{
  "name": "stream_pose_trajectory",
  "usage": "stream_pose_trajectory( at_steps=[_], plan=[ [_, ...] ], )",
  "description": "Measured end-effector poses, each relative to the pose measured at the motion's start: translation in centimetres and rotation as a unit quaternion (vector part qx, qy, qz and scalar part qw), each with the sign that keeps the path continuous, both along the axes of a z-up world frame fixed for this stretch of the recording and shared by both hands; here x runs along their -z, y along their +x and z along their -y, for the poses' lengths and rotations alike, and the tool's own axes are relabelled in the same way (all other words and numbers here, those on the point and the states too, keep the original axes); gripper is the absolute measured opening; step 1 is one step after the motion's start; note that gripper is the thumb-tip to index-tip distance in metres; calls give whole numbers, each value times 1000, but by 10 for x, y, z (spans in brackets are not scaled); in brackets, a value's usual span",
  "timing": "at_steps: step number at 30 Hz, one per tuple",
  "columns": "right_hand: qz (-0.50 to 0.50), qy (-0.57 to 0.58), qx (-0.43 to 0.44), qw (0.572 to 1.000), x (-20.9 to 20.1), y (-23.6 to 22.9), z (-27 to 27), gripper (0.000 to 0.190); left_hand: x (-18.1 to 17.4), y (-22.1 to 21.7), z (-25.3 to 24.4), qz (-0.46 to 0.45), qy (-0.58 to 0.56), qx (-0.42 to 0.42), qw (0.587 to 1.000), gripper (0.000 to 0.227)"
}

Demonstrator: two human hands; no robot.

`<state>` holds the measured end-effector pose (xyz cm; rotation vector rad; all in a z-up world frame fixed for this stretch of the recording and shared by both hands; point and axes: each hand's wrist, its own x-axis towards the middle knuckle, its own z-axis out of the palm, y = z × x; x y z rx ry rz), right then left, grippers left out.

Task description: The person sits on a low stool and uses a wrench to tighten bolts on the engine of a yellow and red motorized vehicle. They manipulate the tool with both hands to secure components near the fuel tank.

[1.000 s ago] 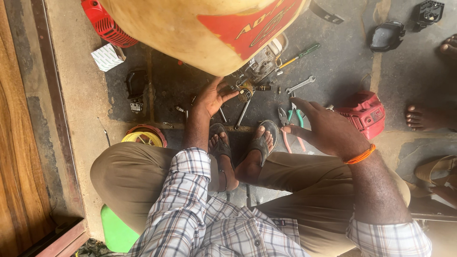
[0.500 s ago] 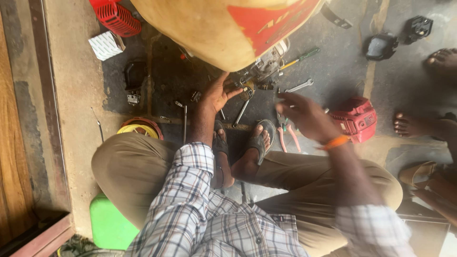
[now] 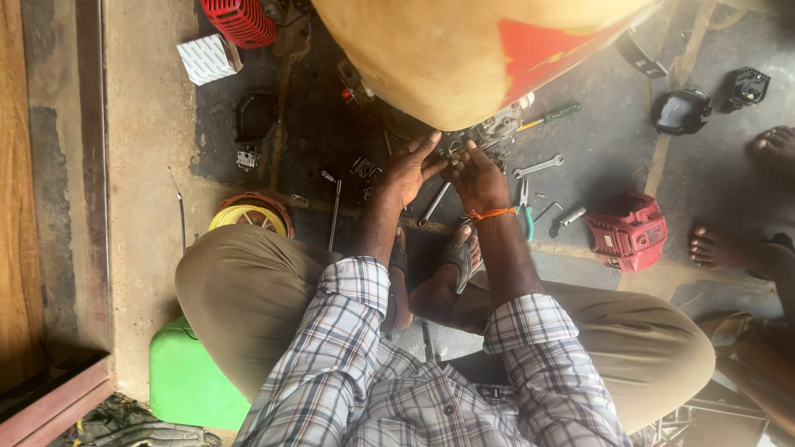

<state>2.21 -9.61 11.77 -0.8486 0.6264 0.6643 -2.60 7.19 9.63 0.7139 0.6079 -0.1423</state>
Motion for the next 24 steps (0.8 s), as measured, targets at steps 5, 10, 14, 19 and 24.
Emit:
stream_pose_trajectory(
  at_steps=[5,10,14,19,24],
  plan=[
    [21,-18,-14,1000,-3,5,-1,14,-7,3,8,-7,36,-19,999,56],
    [51,-76,-23,996,-7,4,-4,13,-10,5,18,-20,69,-26,997,48],
    [52,-114,-50,991,-14,7,-2,10,-10,10,20,-34,91,-2,995,48],
    [51,-153,-74,984,-17,1,-1,13,-2,6,20,-20,63,-16,998,46],
    [57,-148,-111,981,-25,12,-3,21,-18,21,9,-24,64,-1,998,51]
  ],
)
